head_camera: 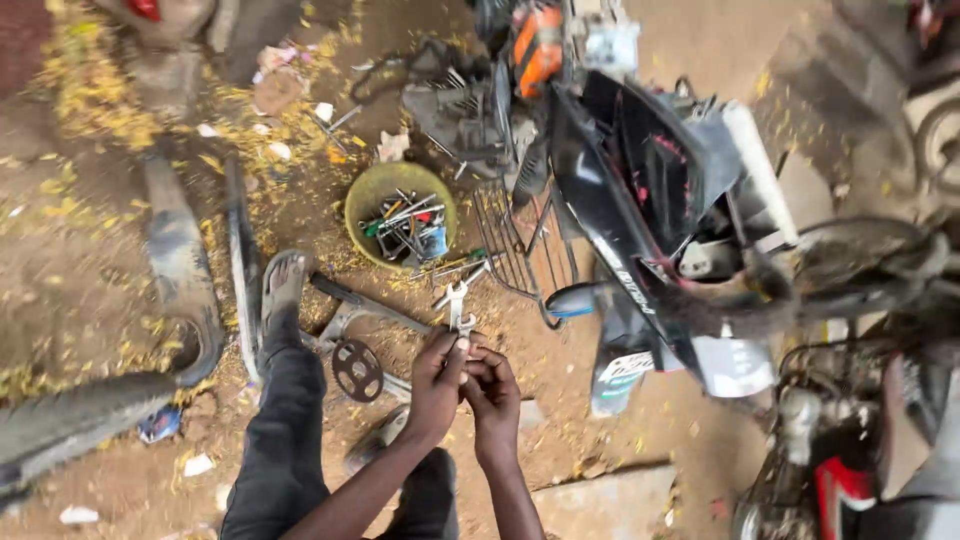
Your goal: Repairing and adjusting the front headlight and instrument cluster area of a motorcycle.
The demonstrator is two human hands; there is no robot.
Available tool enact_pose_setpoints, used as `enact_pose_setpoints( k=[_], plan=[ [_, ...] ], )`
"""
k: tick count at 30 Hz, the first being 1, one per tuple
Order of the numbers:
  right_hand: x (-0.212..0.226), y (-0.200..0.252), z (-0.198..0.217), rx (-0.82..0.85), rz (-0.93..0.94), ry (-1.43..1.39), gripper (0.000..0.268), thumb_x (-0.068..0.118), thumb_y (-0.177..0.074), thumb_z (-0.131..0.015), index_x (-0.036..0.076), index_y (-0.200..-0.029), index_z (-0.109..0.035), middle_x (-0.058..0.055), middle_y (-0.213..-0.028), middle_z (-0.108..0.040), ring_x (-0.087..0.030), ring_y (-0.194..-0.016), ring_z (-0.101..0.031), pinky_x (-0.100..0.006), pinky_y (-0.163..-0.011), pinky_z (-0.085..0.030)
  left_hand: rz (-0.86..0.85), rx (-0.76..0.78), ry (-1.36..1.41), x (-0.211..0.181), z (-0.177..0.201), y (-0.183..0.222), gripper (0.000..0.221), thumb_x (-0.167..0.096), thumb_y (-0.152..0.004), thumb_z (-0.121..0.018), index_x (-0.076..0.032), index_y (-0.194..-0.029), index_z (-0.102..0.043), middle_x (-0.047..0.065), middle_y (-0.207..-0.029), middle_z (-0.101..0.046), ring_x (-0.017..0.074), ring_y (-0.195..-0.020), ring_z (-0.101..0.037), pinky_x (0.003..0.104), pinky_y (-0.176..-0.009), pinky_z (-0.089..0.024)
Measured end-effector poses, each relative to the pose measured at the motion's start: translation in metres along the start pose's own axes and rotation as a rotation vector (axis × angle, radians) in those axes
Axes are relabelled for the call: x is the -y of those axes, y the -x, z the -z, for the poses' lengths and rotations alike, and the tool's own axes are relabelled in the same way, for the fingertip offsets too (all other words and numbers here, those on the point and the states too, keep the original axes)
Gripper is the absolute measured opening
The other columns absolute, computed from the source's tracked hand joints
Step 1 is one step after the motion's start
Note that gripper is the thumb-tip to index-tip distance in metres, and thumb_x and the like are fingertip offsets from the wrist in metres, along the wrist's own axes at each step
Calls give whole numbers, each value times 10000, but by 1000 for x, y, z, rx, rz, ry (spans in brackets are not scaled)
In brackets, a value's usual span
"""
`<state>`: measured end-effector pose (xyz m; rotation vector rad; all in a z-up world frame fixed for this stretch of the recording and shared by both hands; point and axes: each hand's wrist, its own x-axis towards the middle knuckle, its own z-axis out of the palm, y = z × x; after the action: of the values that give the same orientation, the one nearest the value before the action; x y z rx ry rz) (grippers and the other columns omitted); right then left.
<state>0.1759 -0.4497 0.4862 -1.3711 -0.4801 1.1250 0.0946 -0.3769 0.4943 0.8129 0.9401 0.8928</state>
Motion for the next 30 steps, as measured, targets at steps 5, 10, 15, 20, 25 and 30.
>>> enact_pose_setpoints(
  k=[5, 10, 15, 20, 25, 30],
  plan=[
    [32, 40, -28, 141, 24, -58, 249, 37, -1052, -605, 15, -1300, -613, -60, -999, -694, -115, -856, -612, -278, -736, -505, -94, -55, 51, -62, 13, 52, 250, -104, -1064, -517, 22, -1093, -731, 30, -905, -584, 105, -755, -570, 257, -673, -473],
    [80, 64, -96, 187, -197, -184, 306, 182, -1021, -508, 23, -1232, -663, -29, -1079, -730, -116, -898, -663, -297, -757, -529, -188, -106, 165, -106, 49, 78, 223, -94, -1042, -502, 18, -1070, -692, 29, -1012, -673, 113, -886, -670, 260, -797, -542],
    [56, 48, -133, 426, -268, -94, 263, 153, -1065, -600, 24, -1272, -700, -25, -996, -700, -93, -800, -606, -271, -630, -478, -156, -180, 153, -167, 103, 110, 260, -120, -1059, -523, 21, -1081, -741, 66, -973, -688, 134, -894, -648, 295, -797, -512],
    [29, 42, -217, 580, -424, -101, 209, 83, -1061, -609, 53, -1264, -648, 5, -1102, -692, -70, -920, -629, -251, -732, -499, -320, -240, 213, -211, 197, 129, 254, -115, -1048, -525, 17, -1117, -731, 71, -1038, -741, 147, -962, -679, 294, -878, -523],
    [42, 90, -348, 636, -469, -59, 224, 57, -1009, -582, 61, -1231, -618, 8, -1162, -689, -77, -1025, -661, -260, -872, -537, -410, -251, 144, -251, 297, 154, 245, -120, -1049, -539, 15, -1142, -721, 83, -1098, -753, 158, -1017, -681, 295, -934, -522],
    [26, 116, -439, 723, -306, 68, 226, 31, -1046, -600, 3, -1267, -641, -40, -1105, -676, -91, -964, -629, -298, -847, -529, -255, -339, 332, -235, 378, 164, 274, -153, -1029, -575, -37, -1241, -703, 112, -1148, -707, 156, -1067, -611, 321, -945, -488]
  ],
)
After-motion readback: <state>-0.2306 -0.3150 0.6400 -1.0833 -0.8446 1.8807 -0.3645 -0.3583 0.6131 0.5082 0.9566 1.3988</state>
